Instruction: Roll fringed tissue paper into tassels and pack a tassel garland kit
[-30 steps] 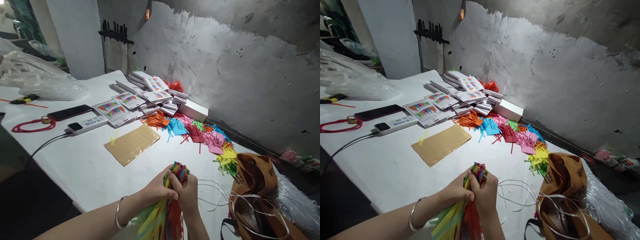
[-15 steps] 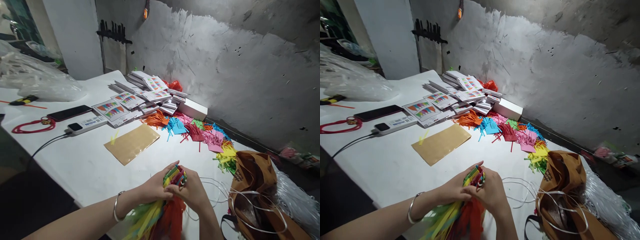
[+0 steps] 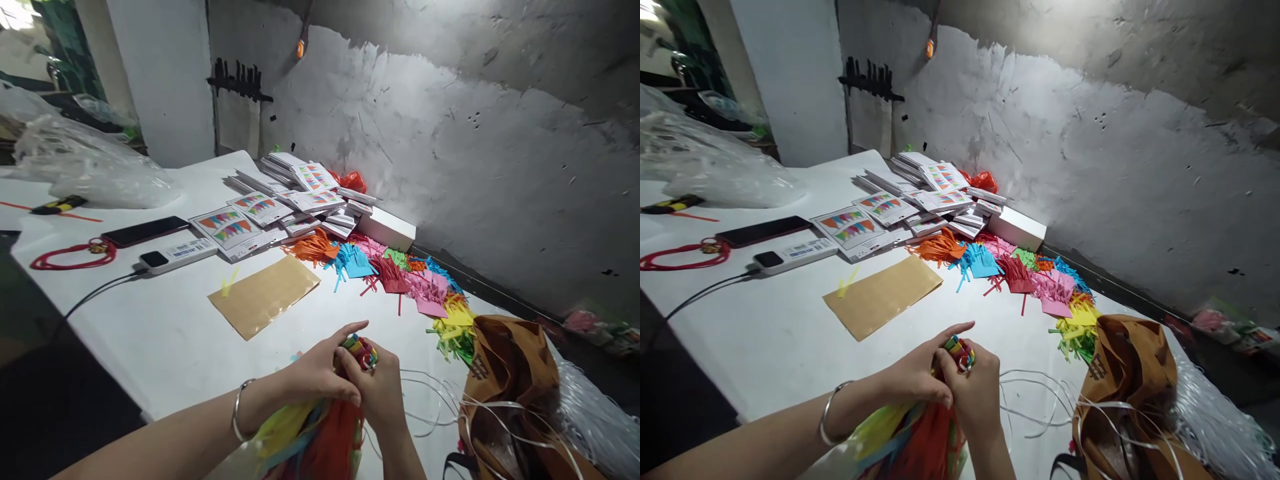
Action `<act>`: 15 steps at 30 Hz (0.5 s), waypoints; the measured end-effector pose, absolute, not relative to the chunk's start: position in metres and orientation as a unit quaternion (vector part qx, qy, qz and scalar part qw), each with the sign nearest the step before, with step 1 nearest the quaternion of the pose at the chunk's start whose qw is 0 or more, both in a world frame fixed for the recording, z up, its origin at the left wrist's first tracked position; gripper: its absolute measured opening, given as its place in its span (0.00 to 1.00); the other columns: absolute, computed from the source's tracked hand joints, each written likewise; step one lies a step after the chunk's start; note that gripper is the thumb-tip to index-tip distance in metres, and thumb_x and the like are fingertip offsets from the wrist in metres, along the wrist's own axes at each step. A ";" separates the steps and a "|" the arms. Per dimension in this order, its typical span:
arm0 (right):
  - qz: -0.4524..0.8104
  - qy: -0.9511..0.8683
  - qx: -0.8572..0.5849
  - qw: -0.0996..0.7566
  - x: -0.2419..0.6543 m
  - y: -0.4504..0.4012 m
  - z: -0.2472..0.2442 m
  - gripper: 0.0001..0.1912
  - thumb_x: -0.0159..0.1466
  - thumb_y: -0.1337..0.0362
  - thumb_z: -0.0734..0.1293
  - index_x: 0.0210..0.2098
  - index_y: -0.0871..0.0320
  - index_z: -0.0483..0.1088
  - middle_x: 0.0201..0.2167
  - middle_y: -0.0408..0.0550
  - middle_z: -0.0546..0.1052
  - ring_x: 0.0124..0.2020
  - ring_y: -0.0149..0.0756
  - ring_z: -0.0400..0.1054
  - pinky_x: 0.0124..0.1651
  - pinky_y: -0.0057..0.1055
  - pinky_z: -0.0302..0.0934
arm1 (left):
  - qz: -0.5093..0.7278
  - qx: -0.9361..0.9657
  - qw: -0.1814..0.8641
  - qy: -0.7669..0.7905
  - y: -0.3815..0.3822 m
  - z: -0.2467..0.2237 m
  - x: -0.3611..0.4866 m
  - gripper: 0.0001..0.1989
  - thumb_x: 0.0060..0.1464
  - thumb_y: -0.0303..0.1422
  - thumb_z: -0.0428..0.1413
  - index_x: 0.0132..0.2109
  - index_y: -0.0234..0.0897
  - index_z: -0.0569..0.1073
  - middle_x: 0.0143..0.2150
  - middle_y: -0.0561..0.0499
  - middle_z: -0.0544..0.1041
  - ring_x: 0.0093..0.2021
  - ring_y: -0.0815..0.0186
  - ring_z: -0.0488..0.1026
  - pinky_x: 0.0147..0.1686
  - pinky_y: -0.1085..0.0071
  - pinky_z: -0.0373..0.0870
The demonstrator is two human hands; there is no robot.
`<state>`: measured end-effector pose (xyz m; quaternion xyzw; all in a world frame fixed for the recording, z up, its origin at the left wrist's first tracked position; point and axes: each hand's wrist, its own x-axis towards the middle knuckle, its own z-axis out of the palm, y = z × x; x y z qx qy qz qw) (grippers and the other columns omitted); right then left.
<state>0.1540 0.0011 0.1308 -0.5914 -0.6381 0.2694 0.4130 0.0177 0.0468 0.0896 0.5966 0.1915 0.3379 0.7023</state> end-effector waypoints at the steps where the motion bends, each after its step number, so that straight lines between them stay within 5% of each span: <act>1: 0.281 -0.637 -0.592 0.406 0.154 0.002 0.131 0.18 0.63 0.53 0.66 0.23 0.57 0.65 0.19 0.39 0.69 0.23 0.29 0.58 0.27 0.25 0.53 | 0.345 0.582 0.709 0.198 0.043 0.086 0.022 0.57 0.35 0.27 0.72 0.70 0.41 0.53 0.45 0.49 0.79 0.43 0.57 0.76 0.43 0.64 0.73; 6: 0.307 -0.650 -0.587 0.372 0.155 0.003 0.128 0.15 0.62 0.56 0.66 0.24 0.58 0.68 0.20 0.40 0.71 0.24 0.30 0.60 0.28 0.26 0.52 | 0.360 0.558 0.709 0.238 0.036 0.073 0.024 0.51 0.39 0.23 0.66 0.69 0.40 0.54 0.47 0.49 0.77 0.45 0.60 0.75 0.45 0.66 0.72; 15: 0.262 -0.644 -0.583 0.419 0.150 0.002 0.118 0.19 0.64 0.53 0.64 0.22 0.55 0.59 0.20 0.38 0.63 0.25 0.30 0.54 0.29 0.27 0.49 | 0.420 0.536 0.673 0.290 0.019 0.071 0.023 0.60 0.41 0.26 0.68 0.73 0.42 0.41 0.41 0.52 0.76 0.40 0.62 0.75 0.41 0.70 0.71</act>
